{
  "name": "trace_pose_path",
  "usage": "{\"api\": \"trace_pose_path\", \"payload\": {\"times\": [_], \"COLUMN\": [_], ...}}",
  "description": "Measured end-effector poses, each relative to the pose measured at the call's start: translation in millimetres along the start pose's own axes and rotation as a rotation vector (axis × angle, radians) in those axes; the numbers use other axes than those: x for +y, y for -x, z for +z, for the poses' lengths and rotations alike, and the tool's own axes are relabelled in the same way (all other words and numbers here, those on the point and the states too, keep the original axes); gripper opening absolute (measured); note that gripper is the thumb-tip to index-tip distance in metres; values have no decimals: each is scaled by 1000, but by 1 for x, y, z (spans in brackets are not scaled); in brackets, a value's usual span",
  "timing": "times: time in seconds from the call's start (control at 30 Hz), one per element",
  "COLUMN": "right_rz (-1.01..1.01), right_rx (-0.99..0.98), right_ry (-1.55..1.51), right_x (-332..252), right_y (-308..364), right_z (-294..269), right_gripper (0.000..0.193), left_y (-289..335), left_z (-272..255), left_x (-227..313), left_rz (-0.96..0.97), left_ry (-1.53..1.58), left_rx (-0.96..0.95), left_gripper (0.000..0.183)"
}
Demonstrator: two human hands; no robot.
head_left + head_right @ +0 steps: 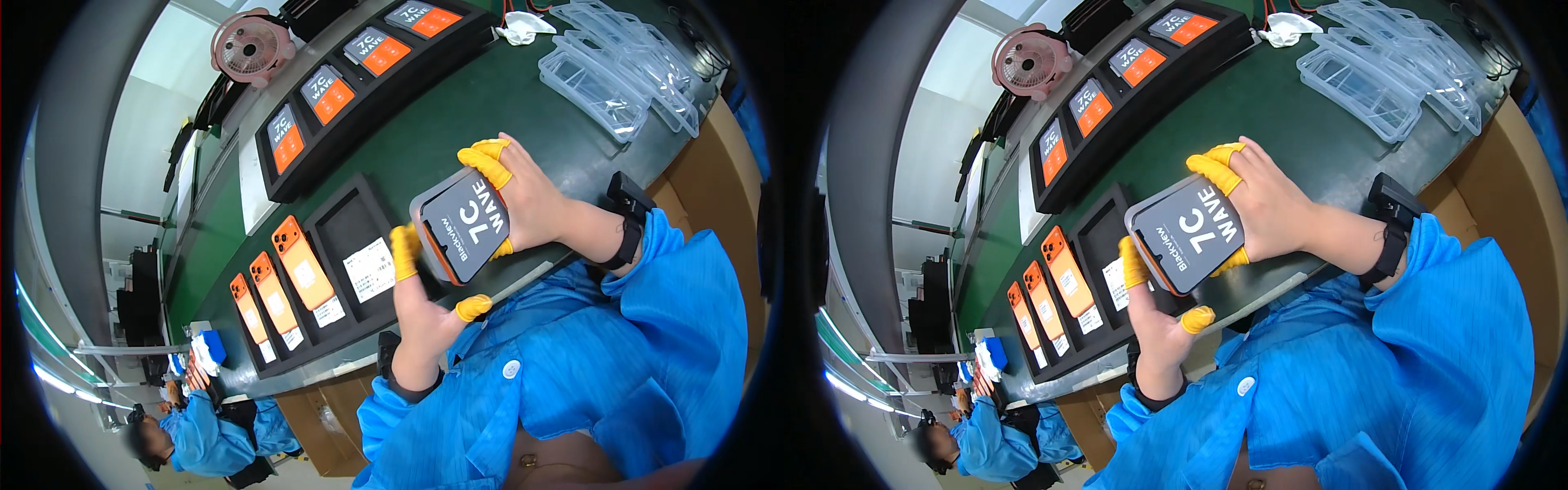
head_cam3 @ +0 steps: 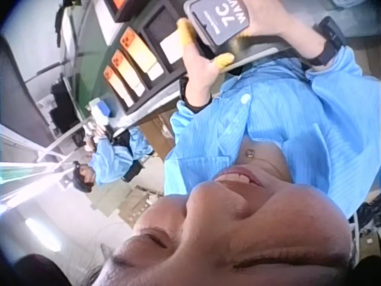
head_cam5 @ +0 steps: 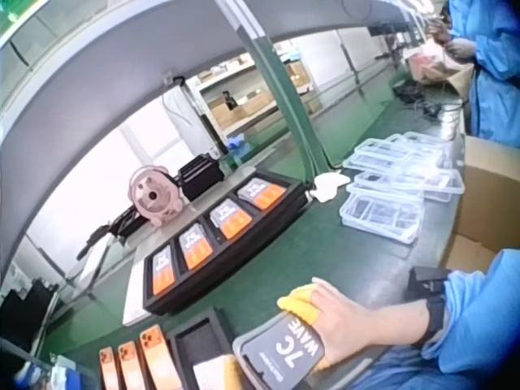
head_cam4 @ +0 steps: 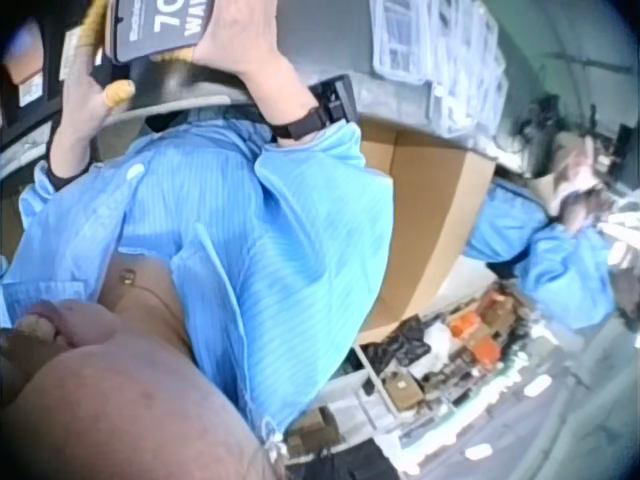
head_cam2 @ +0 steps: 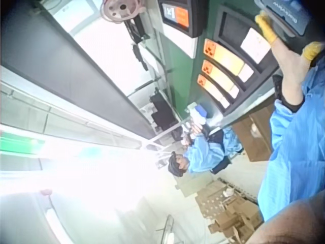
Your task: The recorder is assembling mobile phones by placing them into cases and organizing them on the assembly line.
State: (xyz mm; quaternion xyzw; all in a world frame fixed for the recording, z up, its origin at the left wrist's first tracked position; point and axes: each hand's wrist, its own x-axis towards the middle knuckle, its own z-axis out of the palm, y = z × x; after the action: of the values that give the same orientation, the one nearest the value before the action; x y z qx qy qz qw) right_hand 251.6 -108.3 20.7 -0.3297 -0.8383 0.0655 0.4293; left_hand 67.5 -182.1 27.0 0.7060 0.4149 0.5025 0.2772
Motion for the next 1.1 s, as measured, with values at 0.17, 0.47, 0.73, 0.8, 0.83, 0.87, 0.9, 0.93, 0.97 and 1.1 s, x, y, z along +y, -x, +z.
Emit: {"api": "trace_pose_path", "payload": {"times": [0.17,0.47,0.73,0.8,0.83,0.87,0.9,0.93,0.97,1.1], "right_rz": [48,195,172,146,125,96,93,73,54,47], "right_rx": [63,-244,-79,-102,-117,-152,-154,-124,-93,10], "right_ry": [93,-152,1,-24,-35,-30,-36,-46,-56,10], "right_x": [-10,1,-10,-9,-6,-3,-4,-5,-6,-13], "right_y": [5,-21,-11,-10,-10,-10,-8,-6,-5,-6], "right_z": [8,-8,-1,-1,-2,-3,-2,-1,-1,2], "right_gripper": [89,70,52,52,52,52,52,51,51,49], "left_y": [-2,-1,-3,-1,-1,-2,-1,1,3,5], "left_z": [10,1,0,-5,-12,-15,-16,-16,-15,-4], "left_x": [20,8,-8,-8,-5,-3,-1,1,2,-18], "left_rz": [-256,-224,-206,-207,-318,-429,-432,-413,-393,-220], "left_ry": [62,-177,49,62,9,-43,-46,-34,-21,-241], "left_rx": [54,180,252,248,149,48,53,60,67,220], "left_gripper": [70,37,34,35,33,32,32,30,28,27]}}
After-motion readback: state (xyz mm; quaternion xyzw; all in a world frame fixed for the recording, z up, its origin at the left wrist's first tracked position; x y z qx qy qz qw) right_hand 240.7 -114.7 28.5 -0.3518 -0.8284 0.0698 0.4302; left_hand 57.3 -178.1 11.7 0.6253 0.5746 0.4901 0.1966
